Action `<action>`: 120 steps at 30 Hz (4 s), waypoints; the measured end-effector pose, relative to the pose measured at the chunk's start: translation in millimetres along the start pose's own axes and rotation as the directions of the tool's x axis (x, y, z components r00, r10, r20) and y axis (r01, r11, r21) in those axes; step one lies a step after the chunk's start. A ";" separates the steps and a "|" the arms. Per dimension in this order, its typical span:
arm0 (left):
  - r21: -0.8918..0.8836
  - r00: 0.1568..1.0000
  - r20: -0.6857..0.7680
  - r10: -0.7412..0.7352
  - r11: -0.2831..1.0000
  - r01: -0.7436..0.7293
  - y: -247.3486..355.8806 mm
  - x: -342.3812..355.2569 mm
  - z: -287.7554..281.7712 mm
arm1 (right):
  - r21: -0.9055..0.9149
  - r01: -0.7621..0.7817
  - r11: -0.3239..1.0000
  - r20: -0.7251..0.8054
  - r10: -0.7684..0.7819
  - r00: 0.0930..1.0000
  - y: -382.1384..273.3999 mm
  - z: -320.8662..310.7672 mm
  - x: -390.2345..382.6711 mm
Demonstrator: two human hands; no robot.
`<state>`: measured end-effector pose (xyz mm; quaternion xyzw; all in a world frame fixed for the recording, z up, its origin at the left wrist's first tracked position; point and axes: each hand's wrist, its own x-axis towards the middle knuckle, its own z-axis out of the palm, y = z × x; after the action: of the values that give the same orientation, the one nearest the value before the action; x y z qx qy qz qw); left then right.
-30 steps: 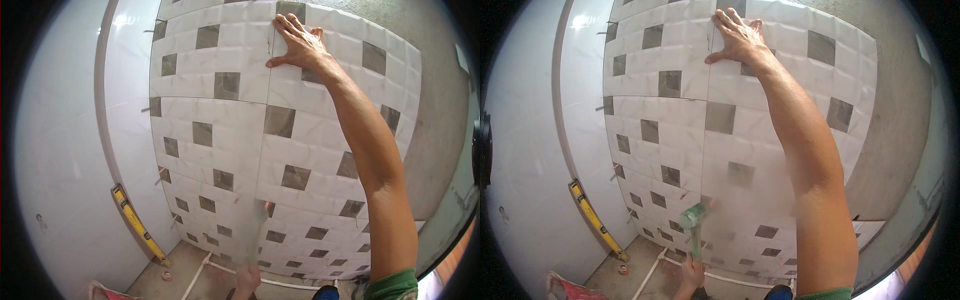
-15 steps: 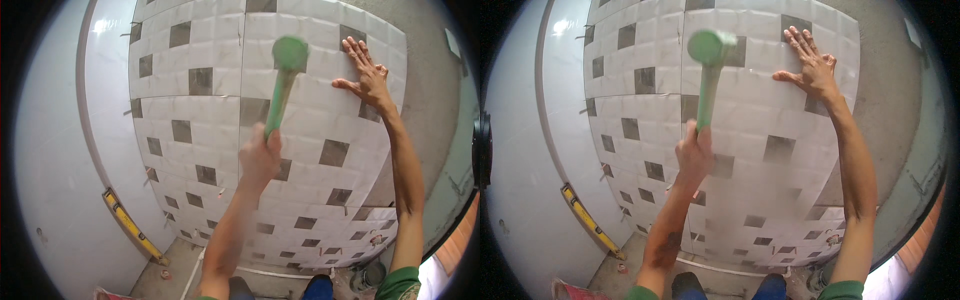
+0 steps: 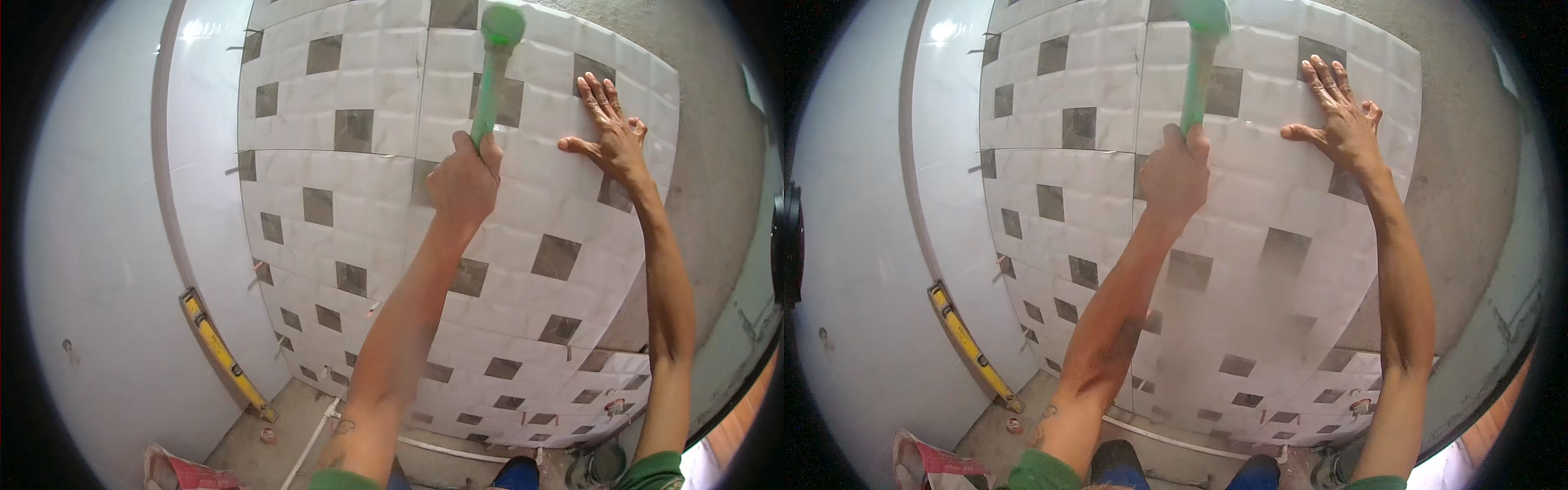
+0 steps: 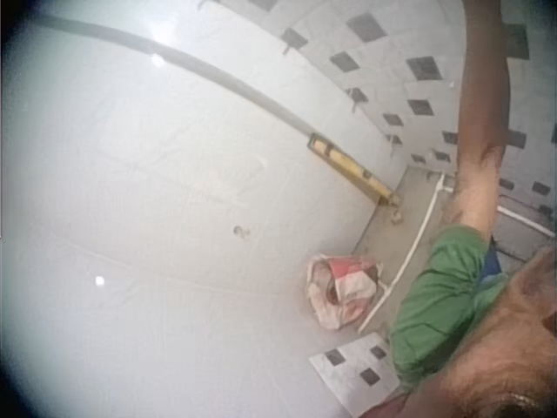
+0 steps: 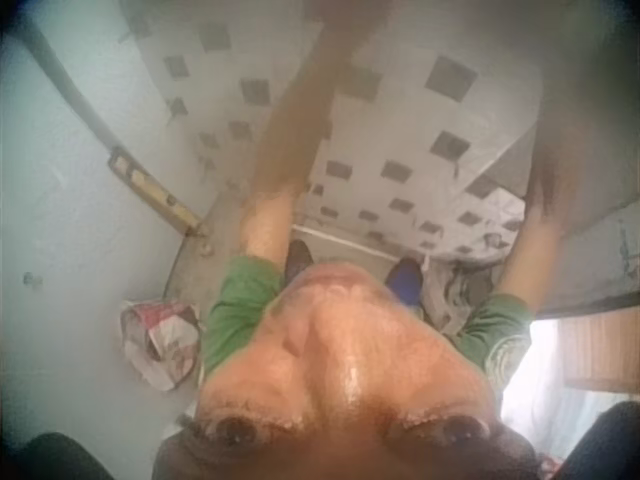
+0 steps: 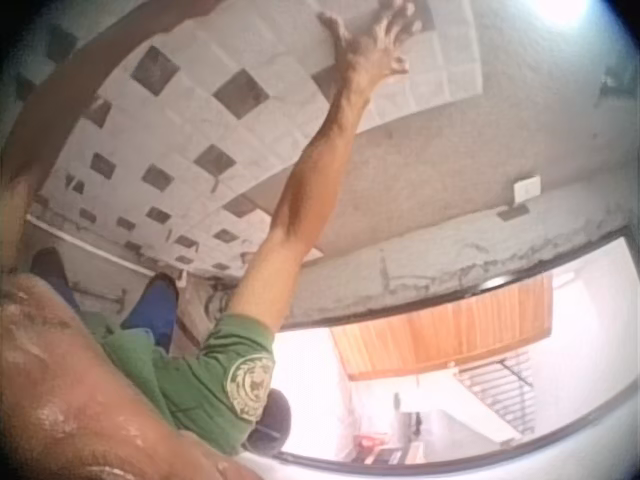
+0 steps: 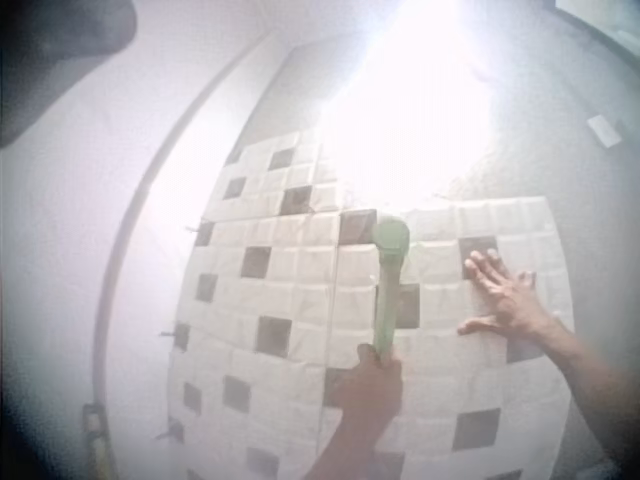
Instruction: Applying mortar to the back of a ceramic tile and fixing it onto an upper wall or ceiling.
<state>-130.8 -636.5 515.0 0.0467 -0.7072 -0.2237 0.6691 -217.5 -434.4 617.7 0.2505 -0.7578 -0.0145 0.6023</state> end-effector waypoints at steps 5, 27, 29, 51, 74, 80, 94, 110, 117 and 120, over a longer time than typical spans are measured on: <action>-0.032 0.999 0.022 -0.037 0.999 0.037 -16.1 -2.7 2.5 | -0.026 -0.019 0.999 0.055 0.020 0.998 1.3 -0.5 0.6; 0.063 0.969 -0.092 0.230 0.972 -0.225 -126.1 -218.1 -91.0 | 0.116 0.366 0.923 -0.084 -0.358 0.930 -183.5 61.2 -46.6; 0.150 0.975 -0.043 0.217 0.966 -0.208 -128.9 -231.3 -98.5 | 0.171 0.283 0.944 -0.082 -0.273 0.959 -206.4 70.6 -49.7; -0.395 0.895 0.194 -0.402 0.803 0.446 -75.5 -221.1 -51.0 | 0.046 -0.022 0.999 -0.047 0.024 0.999 -3.9 47.9 -174.8; -0.181 0.956 0.170 -0.239 0.946 0.269 11.0 -68.5 26.5 | 0.038 -0.032 0.999 -0.112 0.036 0.993 28.8 54.2 -195.1; 0.081 0.963 0.217 -0.161 0.986 0.146 17.4 -68.4 35.2 | 0.046 -0.009 0.999 -0.114 0.014 0.993 32.7 53.6 -194.8; 0.070 0.945 0.251 -0.211 0.977 0.200 21.9 -65.4 25.0 | 0.056 -0.288 0.956 -0.156 0.293 0.943 55.6 51.7 -210.4; 0.022 0.946 0.272 -0.175 0.984 0.176 33.6 -72.3 30.9 | 0.075 -0.283 0.956 -0.173 0.292 0.941 47.7 53.9 -209.4; -0.037 0.956 0.276 -0.098 0.993 0.112 52.7 -82.1 36.5 | 0.086 -0.322 0.943 -0.148 0.332 0.932 43.5 54.4 -210.5; 0.008 0.926 0.340 -0.163 0.985 0.170 57.7 -76.7 39.9 | 0.093 -0.325 0.941 -0.141 0.335 0.931 44.7 51.3 -210.5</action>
<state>-148.3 -546.7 465.7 0.0602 -0.8030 -0.2918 0.5162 -249.6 -326.1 427.5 0.1404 -0.7399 0.1323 0.6444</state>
